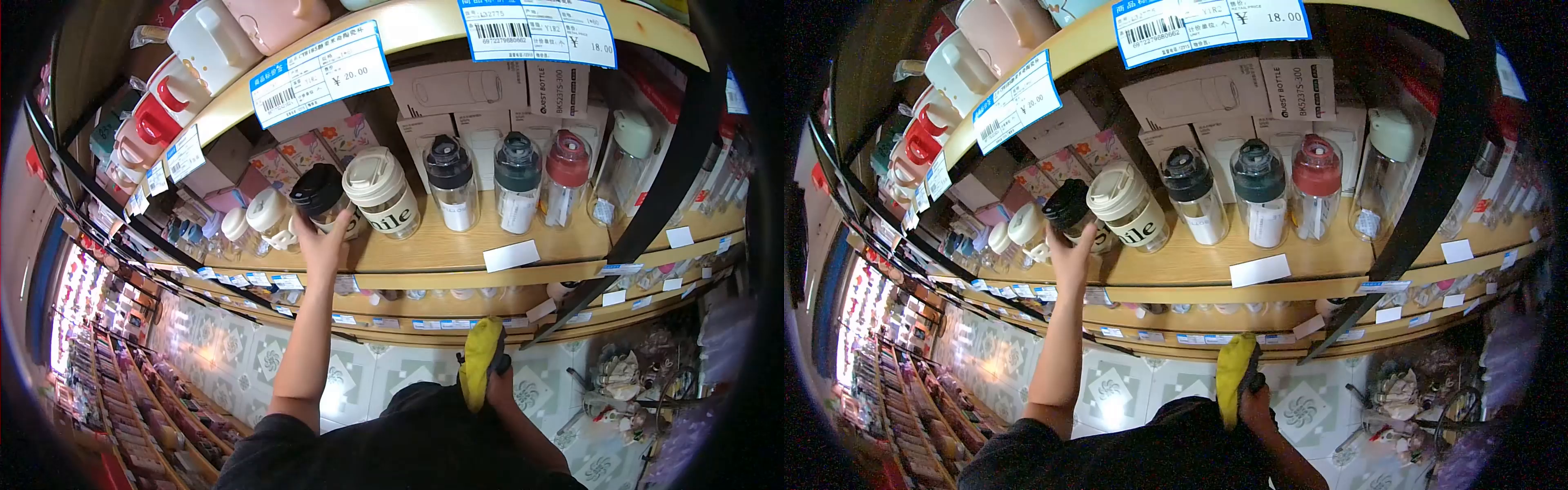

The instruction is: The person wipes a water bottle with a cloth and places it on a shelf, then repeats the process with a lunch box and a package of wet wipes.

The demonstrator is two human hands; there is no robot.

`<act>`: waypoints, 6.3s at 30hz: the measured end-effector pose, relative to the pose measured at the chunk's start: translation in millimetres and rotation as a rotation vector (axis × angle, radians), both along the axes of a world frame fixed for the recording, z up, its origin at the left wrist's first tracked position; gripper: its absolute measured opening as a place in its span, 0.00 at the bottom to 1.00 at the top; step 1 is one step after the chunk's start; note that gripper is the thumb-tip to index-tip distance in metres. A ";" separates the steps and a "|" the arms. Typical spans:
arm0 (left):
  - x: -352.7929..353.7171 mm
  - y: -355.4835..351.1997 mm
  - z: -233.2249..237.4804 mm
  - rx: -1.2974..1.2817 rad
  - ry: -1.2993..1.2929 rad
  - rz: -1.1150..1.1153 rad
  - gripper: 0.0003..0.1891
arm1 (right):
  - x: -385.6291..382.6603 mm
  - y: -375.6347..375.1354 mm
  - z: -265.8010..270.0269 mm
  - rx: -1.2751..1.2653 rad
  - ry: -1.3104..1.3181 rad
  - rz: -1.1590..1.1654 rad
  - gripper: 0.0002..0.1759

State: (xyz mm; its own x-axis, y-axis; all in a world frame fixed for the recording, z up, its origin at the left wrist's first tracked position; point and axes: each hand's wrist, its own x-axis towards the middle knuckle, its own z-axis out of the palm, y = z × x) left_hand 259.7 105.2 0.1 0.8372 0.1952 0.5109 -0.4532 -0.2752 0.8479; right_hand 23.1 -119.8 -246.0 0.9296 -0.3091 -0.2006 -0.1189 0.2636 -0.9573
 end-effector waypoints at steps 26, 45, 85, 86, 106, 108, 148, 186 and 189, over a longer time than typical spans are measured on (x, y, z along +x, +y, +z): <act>-290.2 -16.9 -146.5 0.072 0.829 -0.942 0.14 | -159.9 9.9 65.3 -0.634 0.018 0.182 0.21; -364.1 -24.6 -180.6 0.121 0.729 -1.031 0.12 | -296.6 -10.5 131.4 -0.849 0.163 0.030 0.17; -929.9 -604.5 -140.9 1.391 -0.197 -2.915 0.20 | -893.4 -175.0 49.7 0.130 0.268 -2.325 0.12; -939.4 -615.8 -140.8 1.354 -0.236 -2.925 0.20 | -901.1 -187.8 53.4 0.113 0.269 -2.337 0.12; -1167.8 -943.2 -78.1 0.549 -0.409 -2.245 0.22 | -1093.2 -398.9 118.8 0.425 -0.869 -2.075 0.26; -1199.2 -971.6 -5.1 0.418 -0.452 -2.027 0.27 | -1125.9 -409.0 101.8 0.500 -0.881 -2.037 0.24; -1282.2 -839.2 11.9 0.478 -0.610 -2.086 0.36 | -1211.2 -618.7 143.7 0.237 -0.883 -1.252 0.27; -1568.2 -704.3 -149.8 0.775 2.272 -3.036 0.24 | -1363.2 -299.3 133.6 -0.752 1.393 -2.089 0.40; -1625.6 -663.0 -140.1 0.910 2.349 -3.000 0.23 | -1378.5 -288.3 140.4 -0.828 1.421 -2.033 0.41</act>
State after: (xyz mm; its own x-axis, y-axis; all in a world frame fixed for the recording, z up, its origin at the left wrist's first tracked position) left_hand -1365.9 -557.8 -140.0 -0.9487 0.3106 0.0597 -0.2509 -0.8540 0.4559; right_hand -1355.4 -408.1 -105.7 -0.7982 -0.4385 0.4130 -0.6020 0.6035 -0.5228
